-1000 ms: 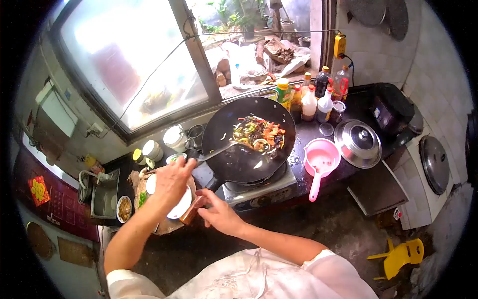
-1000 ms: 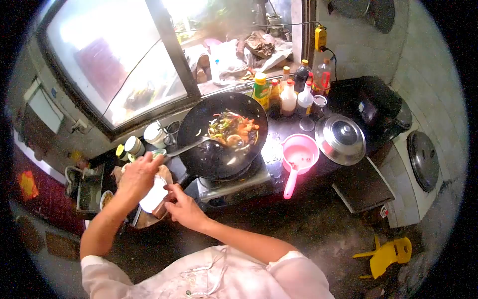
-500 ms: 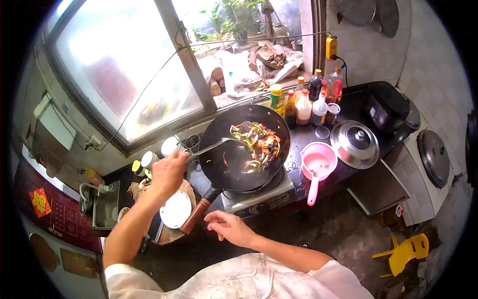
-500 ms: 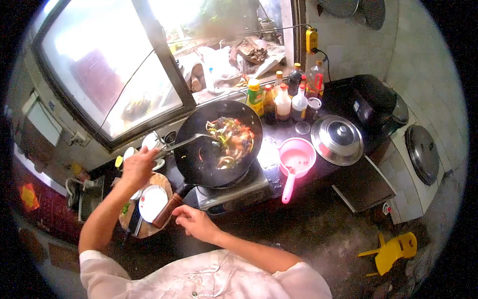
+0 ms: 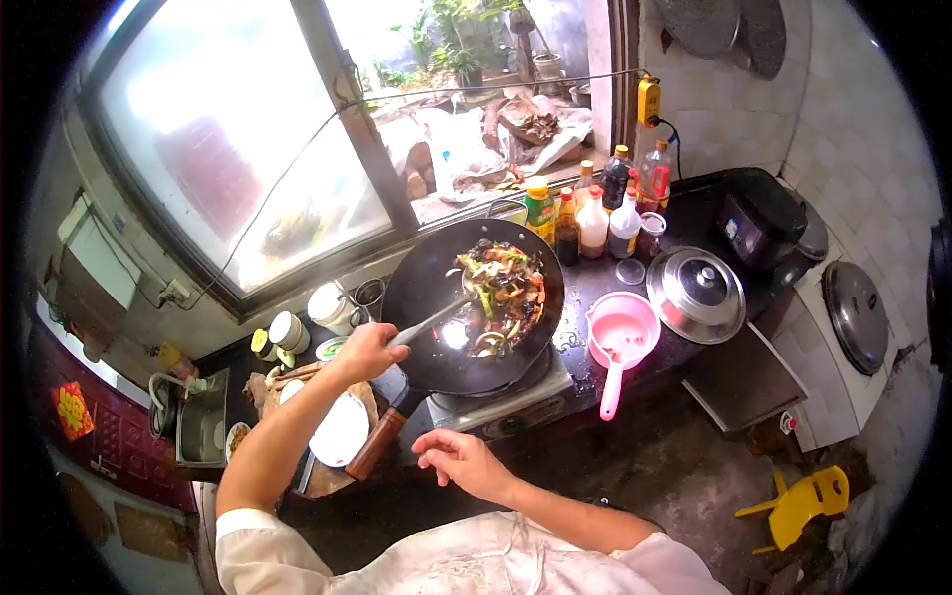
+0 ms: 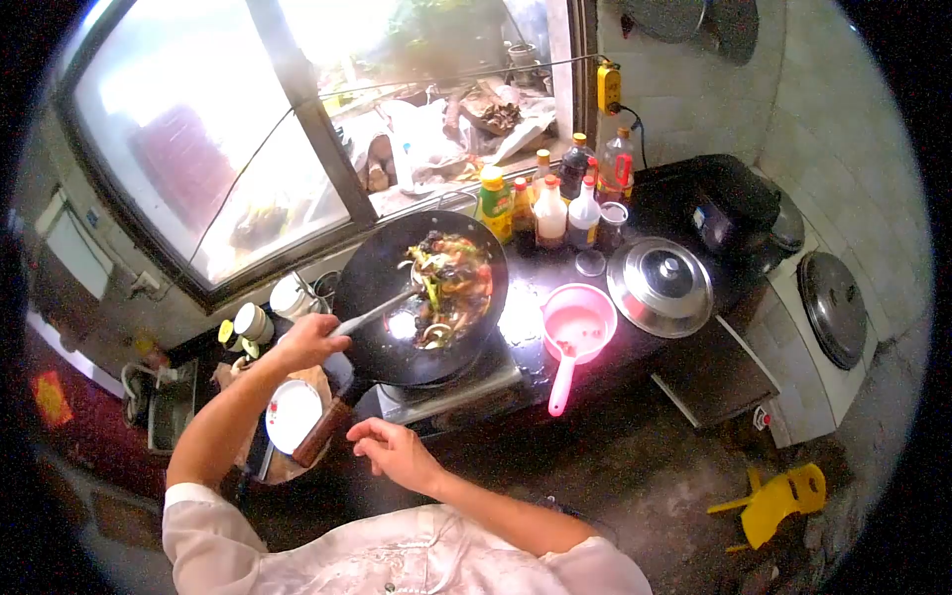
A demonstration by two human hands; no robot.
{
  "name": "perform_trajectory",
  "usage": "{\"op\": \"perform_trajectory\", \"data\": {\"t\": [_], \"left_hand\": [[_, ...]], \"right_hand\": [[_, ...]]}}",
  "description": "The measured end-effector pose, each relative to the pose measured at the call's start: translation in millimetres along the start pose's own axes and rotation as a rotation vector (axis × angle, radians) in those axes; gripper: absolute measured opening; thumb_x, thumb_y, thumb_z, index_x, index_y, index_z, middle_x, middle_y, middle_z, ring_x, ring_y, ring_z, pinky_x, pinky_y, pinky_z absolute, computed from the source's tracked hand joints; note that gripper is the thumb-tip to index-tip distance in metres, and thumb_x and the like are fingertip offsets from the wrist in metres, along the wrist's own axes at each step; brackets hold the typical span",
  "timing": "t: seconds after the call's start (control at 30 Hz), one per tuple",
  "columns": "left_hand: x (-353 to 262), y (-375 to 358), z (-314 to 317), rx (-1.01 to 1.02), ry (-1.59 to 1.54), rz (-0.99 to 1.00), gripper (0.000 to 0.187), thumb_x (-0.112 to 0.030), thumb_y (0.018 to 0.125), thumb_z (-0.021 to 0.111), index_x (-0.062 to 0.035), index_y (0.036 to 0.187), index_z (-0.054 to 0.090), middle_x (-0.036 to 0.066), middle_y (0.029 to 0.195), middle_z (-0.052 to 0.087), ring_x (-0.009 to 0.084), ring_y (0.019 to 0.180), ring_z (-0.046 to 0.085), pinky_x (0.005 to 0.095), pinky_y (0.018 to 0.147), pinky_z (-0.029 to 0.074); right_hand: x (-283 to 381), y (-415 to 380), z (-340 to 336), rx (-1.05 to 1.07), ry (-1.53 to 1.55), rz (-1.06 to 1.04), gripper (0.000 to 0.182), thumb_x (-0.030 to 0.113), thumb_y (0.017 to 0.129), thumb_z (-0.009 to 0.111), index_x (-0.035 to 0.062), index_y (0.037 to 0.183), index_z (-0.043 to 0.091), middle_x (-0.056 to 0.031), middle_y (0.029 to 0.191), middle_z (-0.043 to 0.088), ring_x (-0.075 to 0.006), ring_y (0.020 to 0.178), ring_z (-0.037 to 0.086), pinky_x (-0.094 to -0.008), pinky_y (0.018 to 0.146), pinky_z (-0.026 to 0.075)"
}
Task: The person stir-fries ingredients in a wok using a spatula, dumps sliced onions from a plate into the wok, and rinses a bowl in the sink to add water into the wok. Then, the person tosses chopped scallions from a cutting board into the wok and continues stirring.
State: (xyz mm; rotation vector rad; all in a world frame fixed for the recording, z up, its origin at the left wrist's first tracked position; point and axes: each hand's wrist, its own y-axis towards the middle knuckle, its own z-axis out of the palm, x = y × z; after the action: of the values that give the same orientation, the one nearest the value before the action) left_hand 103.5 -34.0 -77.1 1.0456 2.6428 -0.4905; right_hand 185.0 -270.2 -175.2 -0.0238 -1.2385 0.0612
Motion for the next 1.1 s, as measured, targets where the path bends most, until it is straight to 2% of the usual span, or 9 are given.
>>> {"op": "perform_trajectory", "data": {"t": [0.17,0.4,0.47,0.5,0.63,0.7,0.83,0.9,1.1], "left_hand": [[12.7,-48.5,-48.6,-0.117,0.303,0.062,0.032,-0.032,0.082,0.071,-0.0048,0.099,0.069,0.020,0.086,0.068,0.0379,0.084,0.066,0.0460,0.074,0.051],[11.4,-38.4,-119.4,0.426,0.402,-0.212,0.036,-0.035,0.084,0.070,-0.0026,0.098,0.074,0.014,0.078,0.069,0.0229,0.071,0.064,0.0385,0.067,0.049],[22.6,-18.5,-73.9,0.399,0.123,-0.213,0.036,-0.037,0.088,0.069,-0.0018,0.094,0.072,0.004,0.073,0.065,0.0152,0.065,0.058,0.0326,0.060,0.047],[12.4,-15.9,-51.2,0.411,-0.084,-0.274,0.032,-0.035,0.090,0.071,-0.0030,0.089,0.071,-0.002,0.068,0.058,0.0095,0.057,0.049,0.0281,0.050,0.038],[32.6,-8.0,47.0,0.230,-0.654,-0.144,0.023,-0.027,0.093,0.070,-0.0044,0.091,0.067,-0.005,0.066,0.052,0.0054,0.056,0.045,0.0249,0.049,0.033],[29.6,-22.2,55.7,0.134,-0.648,-0.130,0.021,-0.025,0.093,0.069,-0.0043,0.094,0.067,-0.005,0.067,0.053,0.0048,0.057,0.046,0.0236,0.050,0.033],[40.9,-47.7,42.5,-0.196,-0.365,0.079,0.025,-0.022,0.089,0.071,-0.0008,0.100,0.064,0.002,0.069,0.060,0.0116,0.060,0.055,0.0312,0.055,0.045],[27.7,-65.9,16.0,-0.213,-0.092,0.005,0.025,-0.015,0.087,0.070,-0.0048,0.108,0.059,0.018,0.091,0.068,0.0342,0.083,0.068,0.0418,0.070,0.051],[-8.8,-115.3,-47.8,-0.228,0.237,0.064,0.033,-0.010,0.085,0.066,-0.0090,0.118,0.059,0.016,0.102,0.062,0.0374,0.093,0.064,0.0471,0.079,0.051]], "right_hand": [[4.1,1.2,-3.2,-0.025,0.009,-0.045,0.022,0.012,0.096,0.056,0.0003,0.113,0.064,-0.0049,0.093,0.068,-0.0076,0.067,0.059,-0.0236,0.061,0.051],[6.0,3.3,-5.8,-0.022,0.057,-0.017,0.021,0.009,0.097,0.055,-0.0022,0.113,0.063,-0.0055,0.092,0.067,-0.0065,0.066,0.056,-0.0216,0.062,0.050],[4.7,3.0,-3.4,-0.011,0.070,-0.008,0.021,0.009,0.097,0.055,-0.0019,0.113,0.063,-0.0054,0.092,0.067,-0.0065,0.066,0.056,-0.0215,0.062,0.050],[6.3,2.4,-2.6,-0.008,0.069,-0.004,0.021,0.009,0.097,0.055,-0.0018,0.113,0.063,-0.0054,0.092,0.067,-0.0064,0.066,0.056,-0.0213,0.062,0.049],[-4.4,3.9,-9.0,-0.033,0.068,-0.005,0.021,0.011,0.095,0.056,0.0006,0.112,0.064,-0.0047,0.091,0.069,-0.0059,0.065,0.057,-0.0223,0.060,0.050],[-5.1,4.0,-11.1,-0.038,0.072,0.006,0.021,0.010,0.096,0.055,0.0001,0.112,0.064,-0.0048,0.091,0.068,-0.0061,0.064,0.057,-0.0218,0.061,0.050],[-3.0,7.6,-11.1,-0.015,0.057,0.023,0.021,0.009,0.098,0.054,-0.0010,0.114,0.063,-0.0050,0.092,0.066,-0.0063,0.066,0.056,-0.0212,0.062,0.049],[-4.2,9.7,-6.9,0.008,0.053,0.022,0.021,0.009,0.098,0.054,-0.0012,0.114,0.063,-0.0049,0.092,0.066,-0.0061,0.066,0.056,-0.0212,0.062,0.049],[0.7,12.1,-1.3,0.068,0.039,0.031,0.022,0.009,0.098,0.054,-0.0020,0.114,0.063,-0.0051,0.093,0.066,-0.0055,0.067,0.056,-0.0210,0.063,0.050]]}}
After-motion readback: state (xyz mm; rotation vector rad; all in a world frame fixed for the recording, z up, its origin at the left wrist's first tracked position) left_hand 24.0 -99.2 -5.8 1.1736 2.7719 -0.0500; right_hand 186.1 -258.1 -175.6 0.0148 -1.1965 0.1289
